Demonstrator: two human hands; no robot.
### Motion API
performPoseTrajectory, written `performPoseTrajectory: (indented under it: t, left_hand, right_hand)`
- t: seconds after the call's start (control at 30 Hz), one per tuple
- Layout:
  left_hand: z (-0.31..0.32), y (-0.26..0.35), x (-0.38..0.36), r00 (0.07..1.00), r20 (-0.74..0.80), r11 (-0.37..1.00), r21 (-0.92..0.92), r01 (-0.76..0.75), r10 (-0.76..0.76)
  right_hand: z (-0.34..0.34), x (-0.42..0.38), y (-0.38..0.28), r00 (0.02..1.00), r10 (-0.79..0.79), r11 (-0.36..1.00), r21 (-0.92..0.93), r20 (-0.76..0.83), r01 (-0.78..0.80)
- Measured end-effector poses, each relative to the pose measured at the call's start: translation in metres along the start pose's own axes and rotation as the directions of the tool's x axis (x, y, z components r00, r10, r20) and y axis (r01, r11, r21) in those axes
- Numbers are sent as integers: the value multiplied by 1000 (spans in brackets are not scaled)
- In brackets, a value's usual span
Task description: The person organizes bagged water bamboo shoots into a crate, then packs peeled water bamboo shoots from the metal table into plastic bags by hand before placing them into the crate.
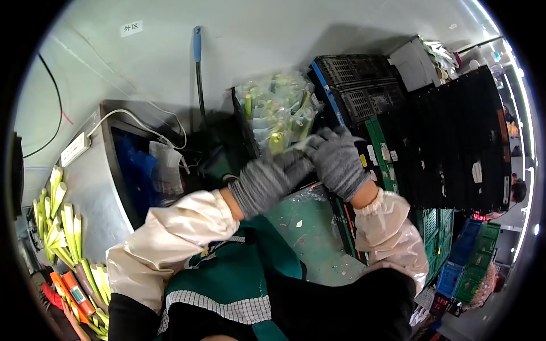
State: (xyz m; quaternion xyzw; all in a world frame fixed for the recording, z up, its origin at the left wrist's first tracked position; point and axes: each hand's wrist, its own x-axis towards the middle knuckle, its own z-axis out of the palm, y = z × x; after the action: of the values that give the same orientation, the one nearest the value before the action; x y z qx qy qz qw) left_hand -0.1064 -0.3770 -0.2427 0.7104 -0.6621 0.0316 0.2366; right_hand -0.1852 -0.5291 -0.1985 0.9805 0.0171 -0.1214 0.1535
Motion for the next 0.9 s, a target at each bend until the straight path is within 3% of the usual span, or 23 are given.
performPoseTrajectory:
  t: [0.03, 0.1, 0.17, 0.3, 0.37, 0.43, 0.5, 0.57, 0.63, 0.7, 0.73, 0.77, 0.83, 0.87, 0.9]
  left_hand:
    - [14, 5, -8, 998, -63, 1000, -27, -8, 7]
    - [31, 3, -32, 948, 310, 989, -96, 109, -74]
    - [58, -43, -85, 776, 601, 862, -275, 427, -192]
    - [94, -79, -148, 537, 745, 663, -173, 728, -395]
    - [82, -89, -157, 394, 750, 483, -113, 868, -532]
    - [105, -98, -206, 467, 628, 514, -121, 849, -623]
    - [104, -109, -217, 308, 721, 426, -19, 904, -621]
    - [112, -112, -241, 358, 666, 435, -56, 899, -655]
    - [118, -120, -241, 401, 601, 441, -88, 893, -692]
    - [114, -127, -233, 301, 681, 361, -58, 931, -668]
    - [118, -130, -236, 347, 658, 410, -63, 910, -669]
    - [119, -130, -235, 441, 583, 468, -116, 876, -682]
    - [116, -135, -224, 398, 623, 406, -137, 903, -674]
    - [114, -136, -219, 395, 623, 404, -135, 905, -676]
    - [112, -137, -215, 379, 638, 406, -112, 907, -671]
  right_hand:
    - [26, -4, 7, 998, 26, 998, 62, 61, -30]
    - [83, -8, 20, 990, 53, 990, 121, 128, -69]
    - [152, 25, 14, 981, 109, 986, 104, 159, -127]
    - [241, 45, 43, 962, 127, 988, 59, 243, -145]
    - [273, 60, 49, 951, 85, 995, 18, 297, -95]
    - [326, 71, 57, 953, 66, 998, -13, 296, -65]
    - [352, 87, 67, 955, 43, 999, -42, 293, -32]
    - [353, 109, 72, 842, 65, 997, -64, 535, -36]
    - [368, 129, 78, 862, 152, 988, -68, 483, -137]
    - [376, 151, 83, 888, 165, 982, -154, 428, -108]
    - [376, 163, 82, 900, 211, 970, -194, 380, -145]
    - [394, 177, 82, 857, 298, 950, -216, 420, -225]
    - [406, 191, 75, 861, 403, 908, -249, 309, -336]
    - [411, 198, 74, 786, 502, 865, -204, 361, -459]
    - [414, 210, 74, 619, 687, 701, -121, 381, -703]
